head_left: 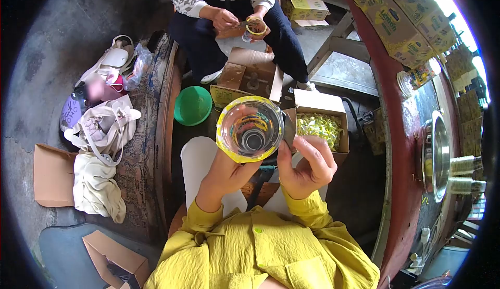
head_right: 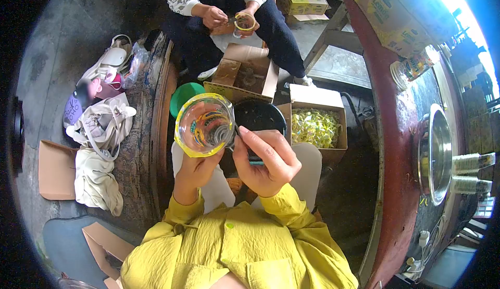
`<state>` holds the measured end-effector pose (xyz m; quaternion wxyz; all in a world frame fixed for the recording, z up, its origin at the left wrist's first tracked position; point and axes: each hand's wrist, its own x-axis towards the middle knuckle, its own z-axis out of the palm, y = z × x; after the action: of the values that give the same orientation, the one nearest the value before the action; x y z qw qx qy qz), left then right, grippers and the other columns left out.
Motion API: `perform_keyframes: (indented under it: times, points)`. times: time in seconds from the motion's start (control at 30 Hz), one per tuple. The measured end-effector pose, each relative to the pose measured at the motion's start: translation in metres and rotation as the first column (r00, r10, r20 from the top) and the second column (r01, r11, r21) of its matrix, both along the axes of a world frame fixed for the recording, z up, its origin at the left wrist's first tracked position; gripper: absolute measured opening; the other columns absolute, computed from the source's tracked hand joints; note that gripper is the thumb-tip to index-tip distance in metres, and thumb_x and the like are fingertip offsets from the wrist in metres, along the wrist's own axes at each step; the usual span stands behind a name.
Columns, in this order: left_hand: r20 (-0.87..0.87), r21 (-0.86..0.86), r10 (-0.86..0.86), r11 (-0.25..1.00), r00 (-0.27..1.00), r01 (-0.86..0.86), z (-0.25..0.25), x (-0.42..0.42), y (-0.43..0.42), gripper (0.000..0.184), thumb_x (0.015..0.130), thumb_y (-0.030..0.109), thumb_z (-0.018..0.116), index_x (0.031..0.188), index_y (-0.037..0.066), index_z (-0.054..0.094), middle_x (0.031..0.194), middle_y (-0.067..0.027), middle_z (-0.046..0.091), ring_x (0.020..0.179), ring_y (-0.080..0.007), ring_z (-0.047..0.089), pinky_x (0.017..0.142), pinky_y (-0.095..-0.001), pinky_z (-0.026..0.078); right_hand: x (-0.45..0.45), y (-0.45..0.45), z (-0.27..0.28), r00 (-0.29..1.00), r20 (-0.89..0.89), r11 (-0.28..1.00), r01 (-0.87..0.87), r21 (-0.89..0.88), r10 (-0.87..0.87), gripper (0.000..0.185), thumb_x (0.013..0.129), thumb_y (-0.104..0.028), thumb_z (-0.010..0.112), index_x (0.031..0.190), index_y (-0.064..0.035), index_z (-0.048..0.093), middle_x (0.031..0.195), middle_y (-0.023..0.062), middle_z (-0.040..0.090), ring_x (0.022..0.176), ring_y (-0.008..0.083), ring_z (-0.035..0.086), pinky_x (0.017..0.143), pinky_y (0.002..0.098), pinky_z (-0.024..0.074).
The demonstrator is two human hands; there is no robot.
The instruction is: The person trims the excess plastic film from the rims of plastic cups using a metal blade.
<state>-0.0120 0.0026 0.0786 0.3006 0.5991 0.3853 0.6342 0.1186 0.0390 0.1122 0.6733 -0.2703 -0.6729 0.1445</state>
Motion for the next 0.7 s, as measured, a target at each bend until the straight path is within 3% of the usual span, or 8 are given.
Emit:
perform_keyframes:
  times: [0.07, 0.17, 0.27, 0.47, 0.7]
  points:
    - [0.081, -0.026, -0.047, 0.998, 0.996, 0.05, 0.002, 0.002, 0.002, 0.071, 0.068, 0.002, 0.064, 0.127, -0.002, 0.024, 0.127, -0.0149, 0.029, 0.112, -0.0239, 0.042, 0.092, -0.0328, 0.036, 0.001, 0.002, 0.002, 1.0, 0.021, 1.0, 0.008, -0.006, -0.007, 0.026, 0.059, 0.01, 0.065, 0.084, 0.0004, 0.065, 0.067, 0.0101, 0.059, 0.054, 0.015, 0.056, 0.049, 0.0219, 0.0446]
    - [-0.05, 0.009, 0.048, 0.999, 0.998, -0.047, 0.008, 0.003, 0.003, 0.072, 0.068, 0.003, 0.067, 0.127, -0.001, 0.025, 0.123, -0.0142, 0.032, 0.11, -0.0236, 0.043, 0.09, -0.0324, 0.038, 0.003, 0.003, 0.003, 0.999, 0.038, 1.0, 0.022, -0.02, -0.021, 0.026, 0.059, 0.01, 0.065, 0.084, 0.0, 0.065, 0.067, 0.01, 0.059, 0.054, 0.0153, 0.056, 0.05, 0.0223, 0.0443]
    - [0.005, 0.02, 0.117, 0.993, 0.993, -0.117, 0.0, 0.009, 0.001, 0.075, 0.067, 0.004, 0.07, 0.126, 0.0, 0.025, 0.119, -0.0135, 0.035, 0.108, -0.0226, 0.045, 0.088, -0.0314, 0.041, 0.004, 0.001, 0.002, 1.0, 0.007, 0.999, 0.03, -0.024, -0.03, 0.027, 0.059, 0.01, 0.065, 0.083, -0.0004, 0.065, 0.066, 0.0098, 0.059, 0.054, 0.0155, 0.056, 0.05, 0.0225, 0.0441]
    - [-0.206, 0.067, 0.208, 0.978, 0.956, -0.199, 0.013, 0.007, 0.002, 0.078, 0.067, 0.003, 0.07, 0.123, 0.001, 0.016, 0.116, -0.015, 0.038, 0.104, -0.0219, 0.048, 0.085, -0.031, 0.043, 0.007, 0.003, 0.0, 0.999, 0.028, 0.999, 0.033, 0.025, -0.033, 0.027, 0.058, 0.011, 0.065, 0.083, -0.0002, 0.065, 0.066, 0.0095, 0.059, 0.054, 0.0151, 0.056, 0.05, 0.0223, 0.0437]
    - [-0.135, 0.013, 0.141, 0.99, 0.981, -0.141, 0.01, 0.006, 0.003, 0.078, 0.067, 0.003, 0.071, 0.122, 0.002, 0.015, 0.117, -0.0158, 0.038, 0.103, -0.0218, 0.049, 0.085, -0.0308, 0.043, 0.003, 0.002, 0.002, 1.0, -0.003, 1.0, 0.007, -0.028, -0.007, 0.026, 0.058, 0.01, 0.066, 0.082, -0.0003, 0.065, 0.065, 0.0091, 0.058, 0.054, 0.0146, 0.056, 0.049, 0.0217, 0.0435]
